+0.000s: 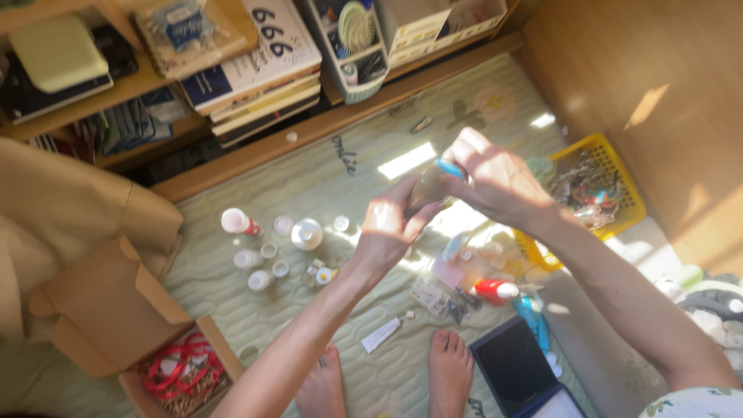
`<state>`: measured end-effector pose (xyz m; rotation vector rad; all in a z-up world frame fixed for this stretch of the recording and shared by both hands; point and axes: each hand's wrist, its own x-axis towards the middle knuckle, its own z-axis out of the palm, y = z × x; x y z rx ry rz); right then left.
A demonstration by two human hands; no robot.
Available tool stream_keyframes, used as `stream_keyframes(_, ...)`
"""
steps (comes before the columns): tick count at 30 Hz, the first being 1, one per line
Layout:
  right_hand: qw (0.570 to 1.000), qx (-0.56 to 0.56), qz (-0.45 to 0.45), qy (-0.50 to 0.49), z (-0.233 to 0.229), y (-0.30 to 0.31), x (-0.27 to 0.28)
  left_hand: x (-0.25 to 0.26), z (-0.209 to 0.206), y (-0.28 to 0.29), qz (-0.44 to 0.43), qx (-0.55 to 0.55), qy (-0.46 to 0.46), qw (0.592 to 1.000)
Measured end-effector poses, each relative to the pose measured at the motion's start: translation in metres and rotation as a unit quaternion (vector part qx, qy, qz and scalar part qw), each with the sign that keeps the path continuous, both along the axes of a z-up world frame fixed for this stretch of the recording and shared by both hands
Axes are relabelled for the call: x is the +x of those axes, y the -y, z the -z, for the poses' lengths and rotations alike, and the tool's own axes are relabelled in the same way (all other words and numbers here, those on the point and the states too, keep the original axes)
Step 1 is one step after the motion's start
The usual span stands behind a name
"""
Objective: The person sits on a floor mat and opens various small cosmetic containers, then places them on a nearby wooden shelf. The person handles bottles, jars, and tubes one by one, opening lids and arranging them on the shelf.
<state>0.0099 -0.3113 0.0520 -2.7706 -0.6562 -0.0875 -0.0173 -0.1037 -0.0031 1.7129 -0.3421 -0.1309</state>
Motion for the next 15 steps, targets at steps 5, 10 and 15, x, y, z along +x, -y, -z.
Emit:
stream_keyframes(5,0.968,0.087,0.217,-0.090,-0.002,-0.018,-0.026,0.000,-0.005,0.023,-0.131,0.011,0.195,0.972)
stream_keyframes(10,0.947,0.236,0.204,-0.071,-0.001,-0.018,-0.014,0.011,0.005,0.055,-0.094,0.051,0.178,0.978)
stream_keyframes(15,0.929,0.290,0.137,-0.188,-0.005,0.035,0.040,0.031,0.017,0.056,-0.056,-0.033,0.166,0.984)
